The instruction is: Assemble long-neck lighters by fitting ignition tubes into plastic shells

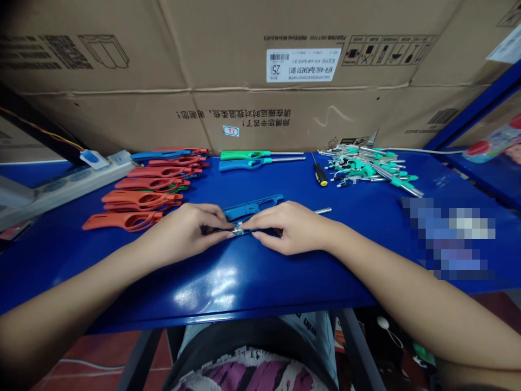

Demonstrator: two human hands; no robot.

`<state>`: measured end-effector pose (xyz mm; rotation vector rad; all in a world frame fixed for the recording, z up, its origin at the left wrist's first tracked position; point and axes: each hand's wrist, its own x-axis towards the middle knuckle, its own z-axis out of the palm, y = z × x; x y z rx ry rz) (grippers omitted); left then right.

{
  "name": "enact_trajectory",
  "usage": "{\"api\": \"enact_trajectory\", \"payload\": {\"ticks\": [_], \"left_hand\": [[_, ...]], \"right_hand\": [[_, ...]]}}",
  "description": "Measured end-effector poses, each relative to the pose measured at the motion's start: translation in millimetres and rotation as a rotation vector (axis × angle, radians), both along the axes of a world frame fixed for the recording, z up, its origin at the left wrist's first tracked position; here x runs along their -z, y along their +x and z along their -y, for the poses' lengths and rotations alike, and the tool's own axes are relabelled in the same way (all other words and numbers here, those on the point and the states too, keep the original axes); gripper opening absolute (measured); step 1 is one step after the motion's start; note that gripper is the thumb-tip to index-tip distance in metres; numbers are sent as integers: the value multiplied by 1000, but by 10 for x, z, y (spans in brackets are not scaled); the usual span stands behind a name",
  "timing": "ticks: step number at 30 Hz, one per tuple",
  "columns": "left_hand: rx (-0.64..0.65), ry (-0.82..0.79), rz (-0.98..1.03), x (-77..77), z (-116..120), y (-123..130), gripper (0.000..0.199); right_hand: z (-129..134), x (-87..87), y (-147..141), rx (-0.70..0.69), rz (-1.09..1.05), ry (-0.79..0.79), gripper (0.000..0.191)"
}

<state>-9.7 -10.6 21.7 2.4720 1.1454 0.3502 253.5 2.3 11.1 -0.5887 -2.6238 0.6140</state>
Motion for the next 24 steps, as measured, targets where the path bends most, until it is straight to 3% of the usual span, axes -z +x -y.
{"api": "enact_trajectory", "payload": {"ticks": [13,19,24], "left_hand": [[-15,-16,-7,15,-11,19,16],[-23,-16,-6,25,-19,27,14],[-20,3,8,20,-13,31,17]], "right_hand": [[16,-10,-11,-4,27,69,32],[-22,-38,30,127,113,144,20],[-43,-133,59,142,252,-1,14]]}}
